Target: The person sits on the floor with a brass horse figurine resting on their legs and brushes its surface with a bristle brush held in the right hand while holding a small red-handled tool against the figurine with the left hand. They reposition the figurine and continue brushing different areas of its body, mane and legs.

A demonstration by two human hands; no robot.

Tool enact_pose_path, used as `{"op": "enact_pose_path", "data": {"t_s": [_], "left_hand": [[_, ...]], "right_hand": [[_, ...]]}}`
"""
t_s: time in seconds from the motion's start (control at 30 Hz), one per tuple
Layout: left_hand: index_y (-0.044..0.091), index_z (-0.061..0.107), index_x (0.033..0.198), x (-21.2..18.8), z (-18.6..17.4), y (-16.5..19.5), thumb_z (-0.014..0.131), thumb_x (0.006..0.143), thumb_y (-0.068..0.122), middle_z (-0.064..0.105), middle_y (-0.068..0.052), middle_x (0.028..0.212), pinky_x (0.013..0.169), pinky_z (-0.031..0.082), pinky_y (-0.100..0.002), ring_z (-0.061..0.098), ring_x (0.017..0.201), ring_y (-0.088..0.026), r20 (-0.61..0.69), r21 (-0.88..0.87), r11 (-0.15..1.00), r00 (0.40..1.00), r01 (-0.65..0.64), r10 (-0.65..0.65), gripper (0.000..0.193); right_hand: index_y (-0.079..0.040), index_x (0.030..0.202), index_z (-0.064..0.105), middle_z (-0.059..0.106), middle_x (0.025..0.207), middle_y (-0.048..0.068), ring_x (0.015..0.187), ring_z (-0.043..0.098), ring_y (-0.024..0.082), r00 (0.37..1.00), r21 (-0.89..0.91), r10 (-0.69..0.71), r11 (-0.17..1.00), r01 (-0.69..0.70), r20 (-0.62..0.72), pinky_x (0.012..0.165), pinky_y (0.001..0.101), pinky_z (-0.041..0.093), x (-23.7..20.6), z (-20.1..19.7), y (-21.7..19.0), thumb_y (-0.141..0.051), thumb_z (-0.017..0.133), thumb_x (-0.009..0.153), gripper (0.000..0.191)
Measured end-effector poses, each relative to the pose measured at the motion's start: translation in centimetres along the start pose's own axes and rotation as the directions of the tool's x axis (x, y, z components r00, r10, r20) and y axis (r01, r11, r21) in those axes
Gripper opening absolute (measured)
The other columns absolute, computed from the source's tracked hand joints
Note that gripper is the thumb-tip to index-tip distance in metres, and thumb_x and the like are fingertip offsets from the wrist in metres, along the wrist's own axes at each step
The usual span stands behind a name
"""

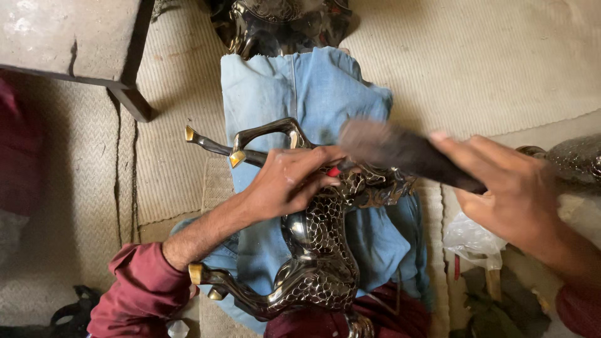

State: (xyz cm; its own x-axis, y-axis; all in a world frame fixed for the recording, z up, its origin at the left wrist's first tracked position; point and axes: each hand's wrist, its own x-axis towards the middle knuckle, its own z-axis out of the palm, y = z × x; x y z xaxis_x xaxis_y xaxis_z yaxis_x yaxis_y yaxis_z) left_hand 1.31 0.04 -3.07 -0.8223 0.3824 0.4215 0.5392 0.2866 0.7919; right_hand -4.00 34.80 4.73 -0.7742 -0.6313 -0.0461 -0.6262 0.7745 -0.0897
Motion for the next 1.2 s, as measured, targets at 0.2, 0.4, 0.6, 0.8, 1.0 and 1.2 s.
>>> {"op": "enact_pose_path", "data": {"t_s": [0.2,0.4,0.6,0.8,1.0,1.2], "left_hand": [[0.003,0.061,0.127,-0.1,0.4,-0.5,0.073,0.09,-0.002,0.075,-0.008,0.094,0.064,0.061,-0.031,0.076,0.079,-0.016,-0.008,-0.016,1.0,1.0,0.0,0.0,0.039],[0.004,0.061,0.131,0.1,0.2,-0.2,0.078,0.091,0.002,0.074,-0.007,0.091,0.065,0.06,-0.033,0.074,0.077,-0.019,-0.004,0.008,1.0,1.0,0.009,-0.009,0.044],[0.003,0.058,0.134,0.2,-0.2,0.2,0.076,0.088,0.0,0.073,-0.009,0.096,0.071,0.059,-0.036,0.074,0.084,-0.024,-0.031,0.01,0.999,0.999,-0.041,0.041,0.049],[0.005,0.06,0.129,0.2,0.2,0.0,0.077,0.092,0.003,0.073,-0.008,0.091,0.062,0.056,-0.033,0.072,0.072,-0.019,-0.026,-0.04,0.999,1.0,0.003,-0.004,0.041],[0.006,0.061,0.128,0.3,0.6,-0.6,0.076,0.096,0.009,0.074,-0.005,0.09,0.06,0.058,-0.03,0.071,0.069,-0.015,-0.035,-0.017,0.999,0.998,-0.043,0.042,0.035],[0.007,0.061,0.124,-0.2,0.5,-0.5,0.077,0.096,0.012,0.072,-0.005,0.088,0.062,0.056,-0.033,0.071,0.071,-0.017,-0.022,0.006,1.0,1.0,-0.008,0.008,0.033]], "right_hand": [[-0.022,0.15,0.048,0.066,0.082,0.009,0.062,0.065,0.025,1.0,0.014,-0.017,1.0,0.017,-0.002,0.058,0.039,0.057,0.2,-0.3,-0.4,-0.007,0.081,0.079,0.079],[-0.024,0.157,0.04,0.068,0.093,0.013,0.076,0.07,0.027,0.977,-0.126,-0.153,0.983,0.135,-0.149,0.068,0.0407,0.06,0.1,-1.1,-0.7,-0.006,0.077,0.07,0.096],[-0.026,0.149,0.045,0.069,0.089,0.015,0.067,0.067,0.031,0.998,-0.02,-0.032,0.999,0.031,-0.048,0.062,0.0469,0.058,0.5,-1.8,-0.9,-0.005,0.083,0.07,0.09],[-0.025,0.148,0.045,0.073,0.095,0.014,0.072,0.072,0.031,0.999,-0.063,0.005,0.998,-0.003,0.033,0.068,0.0459,0.061,0.9,-2.2,-1.3,-0.005,0.084,0.067,0.092],[-0.016,0.15,0.047,0.073,0.115,0.021,0.087,0.074,0.034,0.996,0.148,-0.034,0.988,0.047,-0.086,0.074,0.0441,0.062,0.9,-1.9,-1.2,-0.001,0.078,0.068,0.089],[-0.018,0.147,0.049,0.074,0.109,0.02,0.084,0.074,0.034,0.991,0.062,-0.054,0.996,0.062,-0.119,0.072,0.0461,0.062,0.5,-1.9,-0.5,0.002,0.076,0.069,0.085]]}}
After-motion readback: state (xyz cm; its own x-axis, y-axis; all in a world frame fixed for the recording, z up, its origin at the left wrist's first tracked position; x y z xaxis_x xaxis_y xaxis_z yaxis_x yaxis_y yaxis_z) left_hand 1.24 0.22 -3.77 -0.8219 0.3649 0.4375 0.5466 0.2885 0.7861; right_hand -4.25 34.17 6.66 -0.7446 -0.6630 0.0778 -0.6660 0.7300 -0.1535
